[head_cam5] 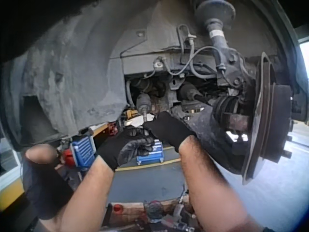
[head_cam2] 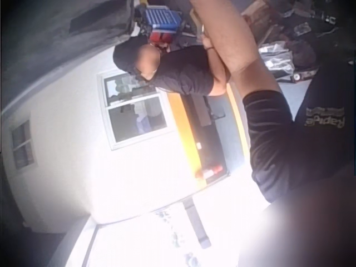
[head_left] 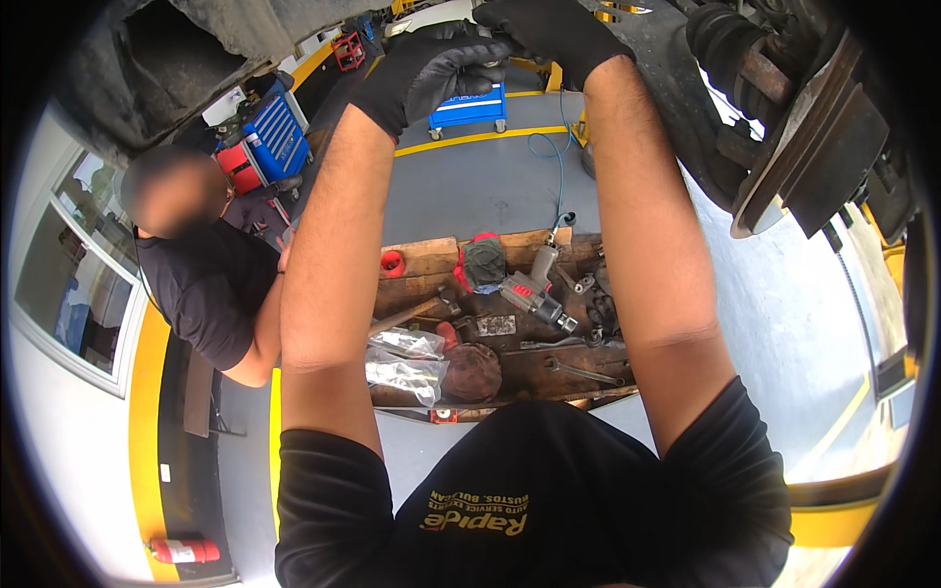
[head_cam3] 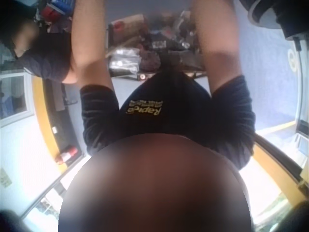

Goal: The person removes a worn suspension bushing from a vehicle's control arm using a hammer and pry bar, then installs a new bushing with a press tool. The person uses a hammer to tap the old bushing out, positions the new bushing, and applies pressure with a red press tool to seat it into the control arm.

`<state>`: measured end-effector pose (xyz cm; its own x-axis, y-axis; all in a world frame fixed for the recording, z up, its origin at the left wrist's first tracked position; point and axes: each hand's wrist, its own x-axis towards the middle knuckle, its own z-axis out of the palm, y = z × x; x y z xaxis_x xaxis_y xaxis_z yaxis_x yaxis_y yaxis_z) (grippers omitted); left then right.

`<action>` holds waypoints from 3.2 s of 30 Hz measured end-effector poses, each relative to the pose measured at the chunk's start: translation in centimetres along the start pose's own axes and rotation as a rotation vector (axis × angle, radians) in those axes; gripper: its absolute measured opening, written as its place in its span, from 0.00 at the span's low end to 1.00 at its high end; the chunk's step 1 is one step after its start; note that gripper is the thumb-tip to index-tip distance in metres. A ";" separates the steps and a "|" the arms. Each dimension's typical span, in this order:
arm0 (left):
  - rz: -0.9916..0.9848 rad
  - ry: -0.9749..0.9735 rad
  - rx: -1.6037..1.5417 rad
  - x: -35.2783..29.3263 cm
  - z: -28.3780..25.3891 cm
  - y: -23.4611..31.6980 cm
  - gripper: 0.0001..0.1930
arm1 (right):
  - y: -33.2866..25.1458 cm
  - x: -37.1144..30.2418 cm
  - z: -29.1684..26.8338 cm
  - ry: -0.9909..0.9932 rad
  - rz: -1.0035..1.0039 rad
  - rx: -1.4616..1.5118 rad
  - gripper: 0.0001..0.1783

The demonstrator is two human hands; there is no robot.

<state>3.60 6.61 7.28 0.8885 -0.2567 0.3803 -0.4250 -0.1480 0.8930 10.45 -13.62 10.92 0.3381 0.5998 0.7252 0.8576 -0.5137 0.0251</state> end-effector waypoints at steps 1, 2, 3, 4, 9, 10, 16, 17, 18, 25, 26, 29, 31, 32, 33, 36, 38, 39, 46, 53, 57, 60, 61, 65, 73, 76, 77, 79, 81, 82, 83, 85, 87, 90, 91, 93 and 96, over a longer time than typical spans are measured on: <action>0.027 -0.025 -0.093 0.0 0.0 -0.1 0.17 | 0.0 -0.1 0.1 0.010 -0.011 -0.007 0.24; 0.043 -0.110 -0.211 -0.1 0.0 0.0 0.17 | -0.2 -0.2 0.1 -0.018 0.103 0.097 0.24; 0.052 -0.139 -0.305 -0.2 0.1 -0.1 0.17 | -0.3 -0.2 0.0 -0.042 0.217 0.197 0.24; 0.042 -0.178 -0.370 -0.2 0.0 0.0 0.17 | -0.5 -0.3 -0.2 -0.065 0.332 0.297 0.24; 0.043 -0.082 -0.326 -0.3 -0.2 -0.3 0.18 | -2.0 -0.9 -1.7 -0.012 0.290 0.321 0.30; 0.060 -0.170 -0.390 -0.2 -0.3 -0.5 0.17 | -2.1 -1.0 -1.9 -0.015 0.343 0.335 0.31; 0.034 -0.042 -0.304 0.3 -0.9 -1.0 0.16 | -1.5 -1.1 -1.2 0.047 0.430 0.289 0.29; 0.049 -0.137 -0.369 0.4 -0.9 -1.0 0.16 | -1.2 -1.0 -0.9 0.031 0.311 0.222 0.28; 0.064 -0.232 -0.433 0.4 -0.9 -1.1 0.16 | -0.9 -0.8 -0.6 0.015 0.192 0.154 0.27; 0.051 -0.301 -0.532 -0.2 -0.5 -1.5 0.15 | -0.1 -0.9 0.1 0.025 0.099 0.056 0.25; 0.030 -0.285 -0.555 -0.4 -0.5 -1.7 0.15 | -0.3 -0.9 -0.1 0.021 0.118 0.068 0.25; 0.018 -0.274 -0.576 -0.8 -0.5 -2.1 0.15 | -0.9 -1.0 -0.6 0.033 0.111 0.079 0.25; -0.033 -0.230 -0.537 -0.9 -0.2 -2.3 0.15 | -1.4 -1.0 -0.8 0.066 0.041 0.058 0.25; -0.005 -0.190 -0.538 -1.1 0.0 -2.3 0.15 | -1.6 -1.1 -0.9 0.075 0.097 0.088 0.25; 0.034 -0.237 -0.590 -1.1 0.2 -2.3 0.15 | -1.7 -1.2 -0.9 0.083 0.153 0.117 0.26; 0.075 -0.253 -0.665 -1.0 0.6 -2.2 0.16 | -1.8 -1.4 -0.8 0.094 0.202 0.127 0.27; 0.032 -0.239 -0.684 -1.0 0.5 -2.0 0.17 | -1.7 -1.3 -0.6 0.094 0.081 0.025 0.29; 0.070 -0.299 -0.703 -1.0 0.5 -2.0 0.17 | -1.6 -1.1 -0.5 0.097 0.144 0.103 0.30; 0.008 -0.098 -0.737 -1.6 0.8 -3.3 0.15 | -1.9 -0.1 0.6 0.011 0.194 0.106 0.29; 0.106 -0.210 -0.820 -1.2 1.2 -3.2 0.12 | -3.5 -1.4 -1.0 0.166 0.543 0.304 0.35; 0.007 -0.130 -0.861 -0.2 0.8 -4.2 0.16 | -3.8 -0.9 0.9 0.714 0.458 0.413 0.36; 0.042 -0.152 -0.889 -0.4 0.6 -4.5 0.14 | -2.8 0.2 2.8 0.911 0.394 0.422 0.35; 0.126 -0.227 -0.889 -0.5 0.7 -4.6 0.14 | -2.5 0.6 3.2 0.904 0.398 0.441 0.34; 0.124 -0.162 -0.958 -0.7 1.5 -4.1 0.13 | -1.8 1.4 3.3 0.866 0.404 0.484 0.31; 0.095 -0.208 -0.936 -1.0 1.7 -3.7 0.12 | -1.4 0.4 1.4 0.639 0.463 0.541 0.26; 0.039 -0.047 -0.907 -1.0 2.5 -3.4 0.11 | -1.1 0.7 0.6 0.528 0.478 0.552 0.24; 0.003 0.093 -0.869 -1.0 2.7 -3.3 0.11 | -1.0 0.9 0.3 0.498 0.478 0.551 0.24; 0.055 -0.027 -0.860 -1.1 2.8 -2.8 0.11 | -0.6 1.0 0.0 0.434 0.476 0.548 0.23; 0.030 -0.121 -0.892 -1.4 2.3 -2.7 0.12 | -0.1 0.7 0.3 0.355 0.458 0.554 0.23; 0.022 -0.293 -0.942 -1.4 1.9 -2.6 0.13 | 0.0 0.4 0.7 0.315 0.446 0.560 0.23; -0.004 -0.318 -0.942 -1.5 1.5 -2.8 0.14 | 0.5 0.1 1.0 0.286 0.431 0.548 0.23; -0.026 -0.127 -0.999 -1.2 1.0 -3.2 0.18 | 1.2 -0.4 1.7 0.228 0.409 0.548 0.23; -0.042 -0.107 -0.991 -0.8 1.0 -3.6 0.15 | 1.3 -0.8 2.4 0.186 0.396 0.589 0.23; 0.120 -0.102 -0.975 -1.0 1.8 -3.3 0.14 | 0.5 -1.0 2.6 0.128 0.372 0.657 0.24; 0.171 0.056 -0.919 -1.3 2.4 -3.2 0.13 | 0.0 -1.1 2.5 0.110 0.374 0.683 0.24; 0.124 0.129 -0.895 -1.6 3.2 -2.4 0.12 | -0.9 -1.5 1.9 0.080 0.373 0.727 0.25; 0.205 0.028 -0.915 -1.7 4.3 -1.9 0.12 | -1.5 -2.0 1.1 0.030 0.401 0.773 0.25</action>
<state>2.17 3.23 3.91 0.8202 -0.1702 0.5462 -0.2827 0.7094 0.6456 8.91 -13.39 8.70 0.6703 0.4405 0.5972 0.7021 -0.1158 -0.7026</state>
